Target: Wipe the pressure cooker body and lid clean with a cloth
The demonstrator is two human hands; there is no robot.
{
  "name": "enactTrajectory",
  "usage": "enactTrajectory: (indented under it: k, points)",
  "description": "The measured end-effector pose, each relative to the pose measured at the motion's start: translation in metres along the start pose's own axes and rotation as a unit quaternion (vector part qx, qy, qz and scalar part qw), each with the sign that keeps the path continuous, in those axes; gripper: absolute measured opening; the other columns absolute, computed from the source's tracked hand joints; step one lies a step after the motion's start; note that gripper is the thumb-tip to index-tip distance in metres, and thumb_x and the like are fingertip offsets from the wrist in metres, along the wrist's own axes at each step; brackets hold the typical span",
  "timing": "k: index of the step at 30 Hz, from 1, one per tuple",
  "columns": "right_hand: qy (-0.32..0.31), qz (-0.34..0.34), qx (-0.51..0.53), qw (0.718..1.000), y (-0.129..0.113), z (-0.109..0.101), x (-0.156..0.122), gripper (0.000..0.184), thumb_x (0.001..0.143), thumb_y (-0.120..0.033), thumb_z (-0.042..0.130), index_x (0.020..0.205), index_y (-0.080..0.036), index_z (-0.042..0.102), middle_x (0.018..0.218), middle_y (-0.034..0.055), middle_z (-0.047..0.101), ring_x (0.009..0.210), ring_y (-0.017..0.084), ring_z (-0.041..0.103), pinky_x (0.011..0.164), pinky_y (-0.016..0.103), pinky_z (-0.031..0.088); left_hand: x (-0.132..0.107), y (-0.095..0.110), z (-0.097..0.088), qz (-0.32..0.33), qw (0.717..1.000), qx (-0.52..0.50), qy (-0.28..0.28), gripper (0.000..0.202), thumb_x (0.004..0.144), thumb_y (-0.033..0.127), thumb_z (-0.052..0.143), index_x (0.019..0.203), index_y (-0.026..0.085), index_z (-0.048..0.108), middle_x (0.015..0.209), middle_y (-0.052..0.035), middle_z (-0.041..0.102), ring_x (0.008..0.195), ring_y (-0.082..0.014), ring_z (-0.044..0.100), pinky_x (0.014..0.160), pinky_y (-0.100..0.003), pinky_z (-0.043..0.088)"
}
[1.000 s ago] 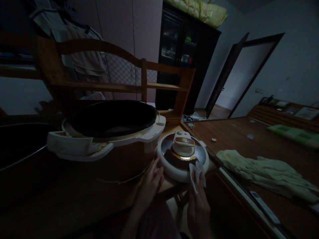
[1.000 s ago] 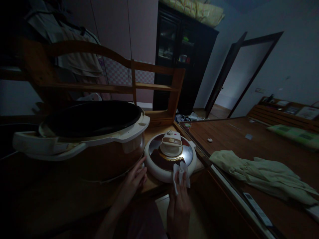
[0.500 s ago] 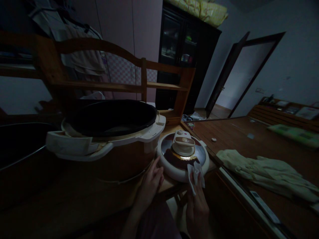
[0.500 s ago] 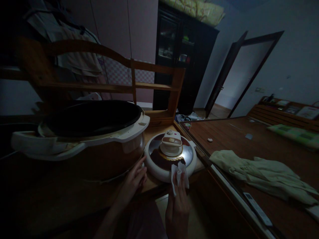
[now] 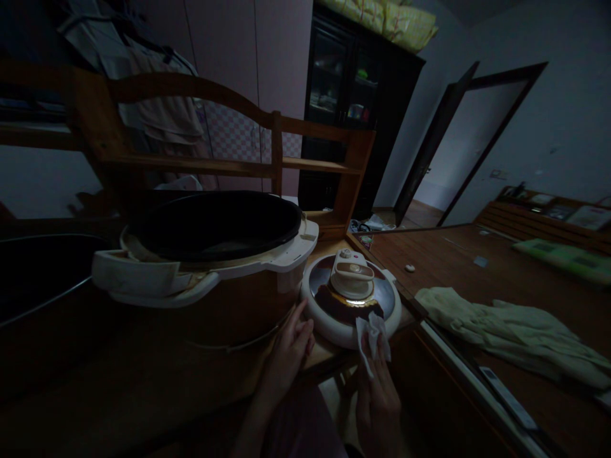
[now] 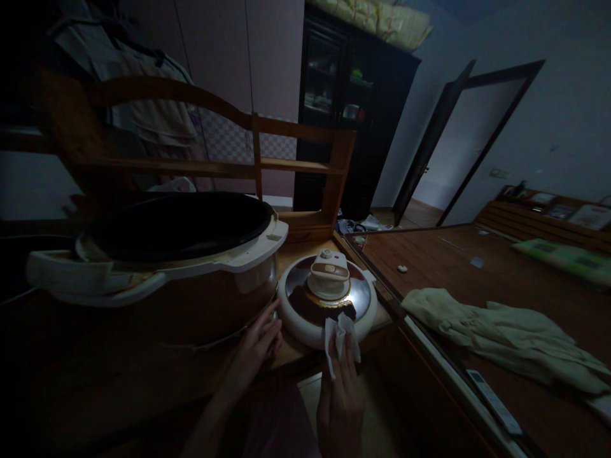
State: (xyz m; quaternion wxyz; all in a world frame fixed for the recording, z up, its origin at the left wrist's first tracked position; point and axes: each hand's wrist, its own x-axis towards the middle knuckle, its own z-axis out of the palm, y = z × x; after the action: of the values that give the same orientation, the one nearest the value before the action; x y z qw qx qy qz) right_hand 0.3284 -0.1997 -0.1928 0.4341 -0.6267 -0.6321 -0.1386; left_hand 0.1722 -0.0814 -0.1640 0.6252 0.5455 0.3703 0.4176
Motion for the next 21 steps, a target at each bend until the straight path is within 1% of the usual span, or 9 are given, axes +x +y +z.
enactTrajectory:
  k: [3, 5, 9, 11, 13, 14, 16, 18, 21]
  points:
    - [0.008, -0.024, -0.009, 1.0, 0.01, -0.001, -0.002, 0.057, 0.102, -0.014, 0.036, 0.158, -0.026, 0.033, 0.162, 0.0066, 0.037, 0.151, 0.031, 0.029, 0.117, 0.059, 0.038, 0.0, 0.0, 0.0, -0.007, 1.0, -0.001, 0.001, 0.074, 0.094, 0.054, 0.053, 0.156, 0.019, 0.034, 0.062, 0.0062, 0.048, 0.053, -0.01, 0.04, 0.05, -0.021, 0.029]
    - [0.022, -0.018, -0.016, 0.999, 0.018, -0.001, -0.004, 0.057, 0.102, -0.014, 0.038, 0.158, -0.026, 0.034, 0.161, 0.0067, 0.039, 0.151, 0.031, 0.031, 0.116, 0.055, 0.041, 0.0, -0.002, -0.001, -0.011, 1.0, -0.002, 0.001, 0.073, 0.094, 0.054, 0.054, 0.156, 0.02, 0.035, 0.063, 0.006, 0.049, 0.054, -0.0099, 0.04, 0.05, -0.021, 0.03]
    - [0.019, 0.043, -0.022, 0.999, 0.029, -0.002, 0.001, 0.054, 0.105, -0.018, 0.034, 0.158, -0.029, 0.033, 0.163, 0.0051, 0.035, 0.15, 0.028, 0.032, 0.119, 0.053, 0.038, 0.001, -0.005, -0.002, -0.012, 1.0, 0.007, -0.002, 0.071, 0.095, 0.054, 0.052, 0.156, 0.021, 0.034, 0.064, 0.0062, 0.047, 0.053, -0.0095, 0.038, 0.049, -0.021, 0.028]
    - [0.015, 0.071, -0.026, 0.997, 0.027, -0.002, 0.006, 0.054, 0.106, -0.021, 0.033, 0.159, -0.03, 0.031, 0.164, 0.0042, 0.033, 0.152, 0.028, 0.03, 0.119, 0.054, 0.036, 0.001, -0.006, -0.002, -0.014, 1.0, 0.003, -0.005, 0.071, 0.095, 0.054, 0.051, 0.156, 0.021, 0.034, 0.064, 0.0062, 0.047, 0.053, -0.0093, 0.038, 0.049, -0.022, 0.028]
    - [0.011, 0.078, -0.031, 0.996, 0.021, -0.001, 0.012, 0.054, 0.106, -0.022, 0.033, 0.159, -0.029, 0.029, 0.165, 0.0044, 0.03, 0.153, 0.029, 0.026, 0.12, 0.057, 0.033, 0.001, -0.006, -0.002, -0.016, 1.0, -0.006, -0.007, 0.071, 0.095, 0.053, 0.052, 0.156, 0.021, 0.034, 0.064, 0.0062, 0.047, 0.054, -0.0093, 0.038, 0.05, -0.021, 0.028]
    - [0.006, 0.07, -0.034, 0.997, 0.016, 0.0, 0.014, 0.054, 0.106, -0.021, 0.032, 0.159, -0.028, 0.029, 0.166, 0.0047, 0.029, 0.153, 0.029, 0.024, 0.121, 0.058, 0.032, 0.001, -0.005, -0.002, -0.017, 1.0, -0.01, -0.007, 0.072, 0.095, 0.053, 0.053, 0.156, 0.021, 0.034, 0.064, 0.0062, 0.047, 0.054, -0.0094, 0.039, 0.05, -0.021, 0.028]
    - [-0.009, 0.031, -0.033, 0.999, 0.005, 0.003, 0.017, 0.056, 0.105, -0.017, 0.032, 0.16, -0.027, 0.029, 0.166, 0.0056, 0.029, 0.154, 0.03, 0.023, 0.121, 0.06, 0.03, 0.001, -0.004, -0.001, -0.019, 1.0, -0.014, -0.003, 0.072, 0.094, 0.054, 0.053, 0.155, 0.02, 0.035, 0.064, 0.0061, 0.048, 0.055, -0.0095, 0.04, 0.05, -0.021, 0.028]
    - [-0.026, -0.006, -0.023, 0.999, -0.006, 0.008, 0.017, 0.058, 0.103, -0.013, 0.032, 0.16, -0.024, 0.028, 0.165, 0.0067, 0.029, 0.154, 0.03, 0.023, 0.121, 0.06, 0.032, 0.0, -0.002, 0.0, -0.018, 1.0, -0.019, 0.001, 0.073, 0.094, 0.054, 0.054, 0.155, 0.02, 0.035, 0.063, 0.0063, 0.047, 0.055, -0.0096, 0.04, 0.051, -0.021, 0.029]
    - [-0.07, -0.055, -0.003, 0.996, -0.021, 0.016, 0.014, 0.063, 0.099, -0.009, 0.035, 0.16, -0.02, 0.028, 0.165, 0.0086, 0.031, 0.153, 0.03, 0.025, 0.12, 0.057, 0.036, -0.001, 0.001, 0.001, -0.017, 0.999, -0.027, 0.002, 0.074, 0.093, 0.054, 0.056, 0.154, 0.019, 0.036, 0.064, 0.0064, 0.048, 0.055, -0.0099, 0.04, 0.052, -0.021, 0.031]
